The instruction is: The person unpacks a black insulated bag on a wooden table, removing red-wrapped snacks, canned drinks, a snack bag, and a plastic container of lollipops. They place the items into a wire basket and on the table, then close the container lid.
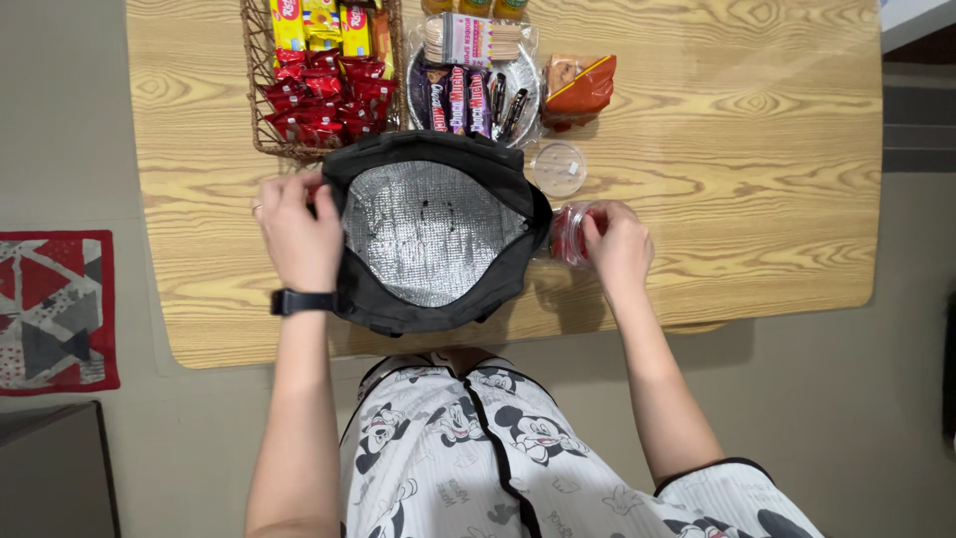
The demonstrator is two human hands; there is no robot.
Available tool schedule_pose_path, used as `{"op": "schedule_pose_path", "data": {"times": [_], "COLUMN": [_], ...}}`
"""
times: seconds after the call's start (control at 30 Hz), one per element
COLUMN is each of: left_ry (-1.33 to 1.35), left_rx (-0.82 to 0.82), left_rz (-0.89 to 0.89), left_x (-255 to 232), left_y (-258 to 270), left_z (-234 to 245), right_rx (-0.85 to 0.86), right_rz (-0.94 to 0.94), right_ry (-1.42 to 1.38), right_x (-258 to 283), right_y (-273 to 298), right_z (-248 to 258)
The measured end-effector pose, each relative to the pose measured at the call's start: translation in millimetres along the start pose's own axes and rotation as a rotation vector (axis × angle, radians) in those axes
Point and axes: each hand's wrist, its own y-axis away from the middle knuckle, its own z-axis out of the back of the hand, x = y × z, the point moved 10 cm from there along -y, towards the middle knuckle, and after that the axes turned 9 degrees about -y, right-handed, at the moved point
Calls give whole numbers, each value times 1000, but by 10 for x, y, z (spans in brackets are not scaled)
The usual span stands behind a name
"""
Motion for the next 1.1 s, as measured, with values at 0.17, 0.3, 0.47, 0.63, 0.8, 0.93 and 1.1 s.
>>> {"op": "schedule_pose_path", "data": {"times": [0.17,0.3,0.47,0.63,0.8,0.93,1.1], "left_ry": [-190,-176,-182,-72,-18,-31,60], "left_rx": [213,310,294,185,104,77,-72], "left_rz": [99,59,-30,-40,-42,-57,-104], "left_x": [523,482,278,237,248,205,76], "left_y": [49,206,313,203,27,-19,-58], "left_z": [-450,-705,-685,-475,-344,-309,63], "right_rx": [119,86,4,233,407,531,560], "right_rz": [-58,-80,253,579,751,788,739], "right_ry": [24,92,-115,-312,-329,-367,-385], "right_x": [-18,181,964,1853,2473,2646,2608], "right_y": [-111,-155,-221,-8,378,530,510], "right_z": [45,306,381,-287,-830,-1022,-1016]}}
